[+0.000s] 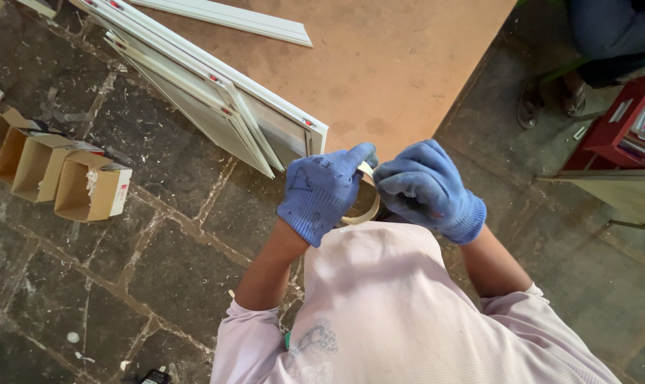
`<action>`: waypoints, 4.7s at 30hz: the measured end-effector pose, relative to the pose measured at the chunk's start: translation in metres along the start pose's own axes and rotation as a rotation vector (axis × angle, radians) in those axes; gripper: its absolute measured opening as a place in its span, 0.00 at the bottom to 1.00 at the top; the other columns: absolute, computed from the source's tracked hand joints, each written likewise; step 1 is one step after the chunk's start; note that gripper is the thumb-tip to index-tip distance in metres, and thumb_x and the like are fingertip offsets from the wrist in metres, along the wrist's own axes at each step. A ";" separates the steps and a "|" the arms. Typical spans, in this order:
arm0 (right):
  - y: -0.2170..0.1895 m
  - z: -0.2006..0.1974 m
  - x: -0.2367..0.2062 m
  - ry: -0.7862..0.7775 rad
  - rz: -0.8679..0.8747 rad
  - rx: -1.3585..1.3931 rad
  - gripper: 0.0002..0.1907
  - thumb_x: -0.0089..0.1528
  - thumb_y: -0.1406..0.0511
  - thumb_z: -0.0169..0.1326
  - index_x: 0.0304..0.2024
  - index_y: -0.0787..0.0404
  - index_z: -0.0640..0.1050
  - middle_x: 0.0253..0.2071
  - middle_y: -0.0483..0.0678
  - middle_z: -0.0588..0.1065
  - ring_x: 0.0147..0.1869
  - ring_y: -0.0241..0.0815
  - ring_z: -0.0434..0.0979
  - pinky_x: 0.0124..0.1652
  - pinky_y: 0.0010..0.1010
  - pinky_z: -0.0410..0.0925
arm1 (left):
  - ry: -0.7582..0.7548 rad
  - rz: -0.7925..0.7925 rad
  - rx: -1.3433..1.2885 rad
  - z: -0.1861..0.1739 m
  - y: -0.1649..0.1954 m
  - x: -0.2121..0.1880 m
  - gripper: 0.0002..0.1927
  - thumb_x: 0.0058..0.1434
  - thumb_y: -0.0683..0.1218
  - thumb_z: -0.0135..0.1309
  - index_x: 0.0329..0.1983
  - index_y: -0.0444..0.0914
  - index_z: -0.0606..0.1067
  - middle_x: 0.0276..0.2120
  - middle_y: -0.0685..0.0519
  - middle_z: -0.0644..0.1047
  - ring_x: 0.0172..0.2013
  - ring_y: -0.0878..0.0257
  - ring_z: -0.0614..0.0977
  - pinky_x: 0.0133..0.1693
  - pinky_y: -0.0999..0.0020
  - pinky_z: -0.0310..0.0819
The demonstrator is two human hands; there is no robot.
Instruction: The person stands at a workshop floor beside stacked window frames, tears pieces from a roll of masking tape, and presses the tape onto small white frame strips, handling the strips one at a time. They occasionally reach toward the table and boxes of strip offcuts while continuing to tape pieces.
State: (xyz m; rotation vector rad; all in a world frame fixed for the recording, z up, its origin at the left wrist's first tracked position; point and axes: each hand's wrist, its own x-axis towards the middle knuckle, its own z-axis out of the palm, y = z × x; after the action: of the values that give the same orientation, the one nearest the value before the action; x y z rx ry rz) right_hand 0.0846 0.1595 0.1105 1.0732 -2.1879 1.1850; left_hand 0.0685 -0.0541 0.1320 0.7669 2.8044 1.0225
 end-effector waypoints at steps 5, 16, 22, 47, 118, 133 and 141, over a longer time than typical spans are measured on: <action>0.000 0.008 -0.008 -0.074 0.101 0.163 0.15 0.58 0.71 0.63 0.43 0.55 0.72 0.45 0.47 0.77 0.46 0.49 0.73 0.47 0.40 0.66 | -0.015 0.036 -0.003 0.000 -0.006 -0.009 0.11 0.64 0.44 0.52 0.49 0.46 0.75 0.31 0.49 0.82 0.32 0.50 0.84 0.30 0.54 0.74; -0.008 0.025 -0.027 0.106 0.357 0.492 0.15 0.62 0.75 0.56 0.46 0.56 0.69 0.49 0.47 0.78 0.47 0.45 0.75 0.48 0.33 0.70 | -0.055 -0.031 -0.388 0.025 -0.036 -0.025 0.10 0.67 0.47 0.50 0.45 0.46 0.81 0.35 0.50 0.84 0.34 0.53 0.86 0.35 0.60 0.79; -0.020 0.022 -0.019 -0.021 0.298 0.296 0.20 0.57 0.74 0.66 0.45 0.58 0.70 0.49 0.50 0.79 0.48 0.46 0.75 0.47 0.35 0.71 | -0.083 -0.085 -0.354 0.031 -0.042 -0.030 0.12 0.66 0.47 0.49 0.46 0.44 0.81 0.35 0.47 0.83 0.34 0.51 0.85 0.36 0.60 0.78; -0.038 0.047 -0.022 0.001 0.455 0.488 0.13 0.62 0.78 0.59 0.42 0.61 0.71 0.45 0.50 0.79 0.47 0.40 0.75 0.47 0.31 0.70 | -0.309 -0.480 -1.217 0.118 -0.108 -0.068 0.14 0.68 0.42 0.49 0.52 0.32 0.79 0.22 0.62 0.72 0.20 0.76 0.69 0.22 0.77 0.61; -0.153 0.095 -0.135 0.383 1.291 0.472 0.17 0.69 0.59 0.55 0.38 0.68 0.82 0.28 0.39 0.75 0.35 0.26 0.67 0.36 0.24 0.65 | -0.092 -0.299 -0.426 0.070 0.004 -0.167 0.15 0.63 0.50 0.58 0.47 0.36 0.81 0.41 0.48 0.84 0.40 0.61 0.85 0.43 0.65 0.78; -0.159 0.090 -0.159 0.402 0.876 0.250 0.06 0.61 0.67 0.59 0.35 0.66 0.82 0.39 0.48 0.80 0.48 0.42 0.77 0.47 0.34 0.70 | -0.160 -0.381 -0.901 0.102 -0.002 -0.143 0.18 0.63 0.47 0.61 0.53 0.33 0.79 0.40 0.53 0.82 0.37 0.68 0.80 0.41 0.71 0.78; -0.161 0.076 -0.153 0.398 0.812 0.226 0.07 0.59 0.67 0.62 0.37 0.64 0.83 0.47 0.50 0.81 0.59 0.49 0.76 0.57 0.39 0.68 | -0.214 -0.480 -1.056 0.120 -0.008 -0.139 0.14 0.63 0.44 0.61 0.50 0.32 0.79 0.39 0.54 0.81 0.39 0.69 0.80 0.43 0.74 0.76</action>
State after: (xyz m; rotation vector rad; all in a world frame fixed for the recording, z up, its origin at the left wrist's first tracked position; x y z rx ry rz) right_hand 0.3050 0.1064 0.0491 -0.0633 -2.2276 1.8145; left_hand 0.2132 -0.0540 0.0182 0.0518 1.6967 1.8349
